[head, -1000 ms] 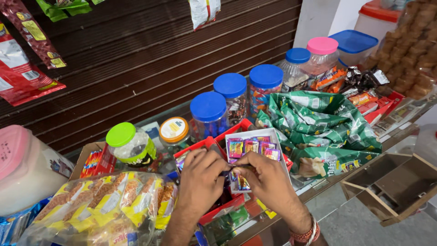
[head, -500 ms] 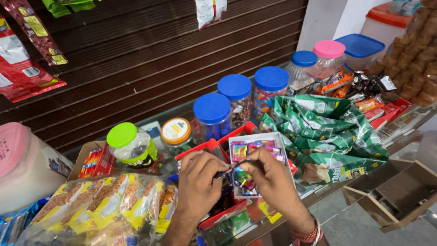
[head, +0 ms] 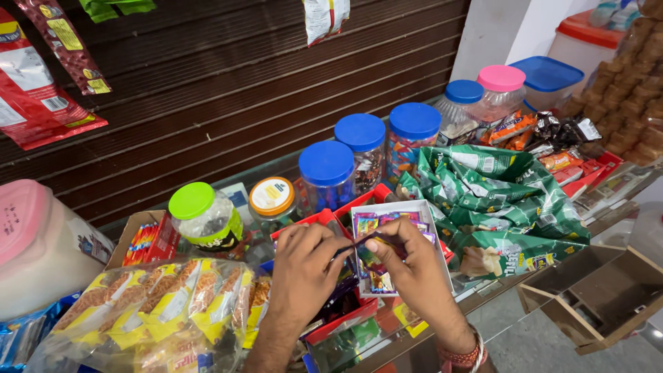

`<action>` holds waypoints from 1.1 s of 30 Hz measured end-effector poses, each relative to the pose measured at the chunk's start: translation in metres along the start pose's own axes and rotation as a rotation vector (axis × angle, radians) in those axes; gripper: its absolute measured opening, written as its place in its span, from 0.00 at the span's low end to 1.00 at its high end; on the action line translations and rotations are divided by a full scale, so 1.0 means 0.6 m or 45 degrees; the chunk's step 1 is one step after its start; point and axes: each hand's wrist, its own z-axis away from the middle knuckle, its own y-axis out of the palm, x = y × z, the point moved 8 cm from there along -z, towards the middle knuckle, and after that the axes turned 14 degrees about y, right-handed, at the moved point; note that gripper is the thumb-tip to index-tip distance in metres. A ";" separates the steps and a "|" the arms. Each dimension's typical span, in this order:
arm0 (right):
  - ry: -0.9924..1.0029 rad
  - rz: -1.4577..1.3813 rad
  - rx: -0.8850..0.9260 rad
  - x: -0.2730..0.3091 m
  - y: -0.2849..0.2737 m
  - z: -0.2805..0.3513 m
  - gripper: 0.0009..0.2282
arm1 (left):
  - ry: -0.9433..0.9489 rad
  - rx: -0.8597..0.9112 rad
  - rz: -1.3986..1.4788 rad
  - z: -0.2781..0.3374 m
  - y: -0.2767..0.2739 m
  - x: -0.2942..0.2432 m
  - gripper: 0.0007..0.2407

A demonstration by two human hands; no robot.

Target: The person separates small snack packets from a connected strip by tearing them apart one by one. The separated packets are placed into a white box on the counter. The person repeats this process for multiple strips throughout the clip.

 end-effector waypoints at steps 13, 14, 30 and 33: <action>0.053 -0.277 0.306 0.018 0.031 0.021 0.16 | -0.106 -0.159 -0.093 0.016 -0.015 0.007 0.05; 0.076 -0.354 0.327 0.019 0.031 0.021 0.16 | -0.127 -0.180 -0.091 0.017 -0.019 0.008 0.05; -0.329 0.066 0.062 0.079 0.034 0.046 0.10 | -0.190 -0.218 -0.066 0.028 -0.018 0.006 0.06; -0.193 0.018 0.077 0.062 0.033 0.041 0.10 | -0.191 -0.209 -0.074 0.028 -0.016 0.004 0.06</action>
